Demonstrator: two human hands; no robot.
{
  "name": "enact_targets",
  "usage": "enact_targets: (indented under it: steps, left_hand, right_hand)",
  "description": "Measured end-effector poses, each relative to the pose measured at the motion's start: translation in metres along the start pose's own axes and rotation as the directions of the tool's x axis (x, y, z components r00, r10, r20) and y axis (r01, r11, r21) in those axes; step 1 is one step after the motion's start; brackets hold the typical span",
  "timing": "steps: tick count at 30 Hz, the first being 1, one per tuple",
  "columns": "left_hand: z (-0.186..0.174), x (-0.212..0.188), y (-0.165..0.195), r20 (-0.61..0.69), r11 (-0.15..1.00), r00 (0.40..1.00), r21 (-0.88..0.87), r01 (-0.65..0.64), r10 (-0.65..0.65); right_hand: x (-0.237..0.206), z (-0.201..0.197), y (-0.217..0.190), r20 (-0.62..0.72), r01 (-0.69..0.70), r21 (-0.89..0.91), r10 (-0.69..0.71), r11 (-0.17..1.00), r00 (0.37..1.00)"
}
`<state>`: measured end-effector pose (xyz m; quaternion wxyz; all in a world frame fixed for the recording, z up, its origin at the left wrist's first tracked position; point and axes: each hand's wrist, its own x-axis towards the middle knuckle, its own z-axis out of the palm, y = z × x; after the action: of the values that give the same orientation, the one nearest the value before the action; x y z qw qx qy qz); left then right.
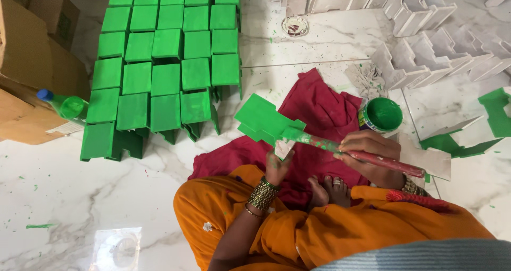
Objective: The person sits on the floor and paints small white foam pieces green using a brush, dipping the brush into a paint can between pieces. They hold each piece in one hand, brush green paint over its surfaces, and place finished pieces with a large group of already painted green pieces.
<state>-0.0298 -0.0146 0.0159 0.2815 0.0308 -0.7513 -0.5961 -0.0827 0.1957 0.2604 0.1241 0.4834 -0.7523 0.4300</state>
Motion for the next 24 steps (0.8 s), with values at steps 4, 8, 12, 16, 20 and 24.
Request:
enact_targets:
  steps: [4, 8, 12, 16, 20, 24]
  left_hand:
    - [-0.003, 0.001, 0.001, 0.003, 1.0, 1.0, 0.006, -0.011, 0.011]
    - [-0.003, 0.003, 0.001, -0.007, 1.0, 1.0, 0.023, 0.011, -0.01]
    - [-0.002, 0.002, 0.001, 0.004, 0.999, 0.999, 0.006, 0.053, -0.053]
    - [-0.001, 0.001, 0.002, 0.017, 0.999, 1.0, 0.05, 0.012, -0.013]
    - [-0.006, 0.003, 0.002, -0.001, 0.997, 0.998, -0.028, 0.067, -0.067]
    - [-0.007, 0.005, 0.0, -0.015, 0.989, 0.991, -0.077, 0.129, -0.131]
  right_hand:
    - [0.0, -0.011, -0.003, 0.096, -0.051, 0.048, 0.046, 0.998, 0.994]
    - [-0.002, -0.031, -0.008, 0.068, -0.042, 0.016, 0.041, 0.999, 0.997]
    - [0.001, -0.037, -0.012, 0.05, -0.04, 0.007, 0.04, 0.999, 0.998]
    - [0.005, -0.023, -0.01, 0.111, -0.021, 0.046, 0.016, 0.999, 0.994]
    - [0.002, -0.027, -0.01, 0.134, -0.013, -0.004, 0.013, 1.0, 0.991]
    - [0.001, -0.038, -0.009, 0.057, -0.048, 0.035, 0.046, 0.998, 0.997]
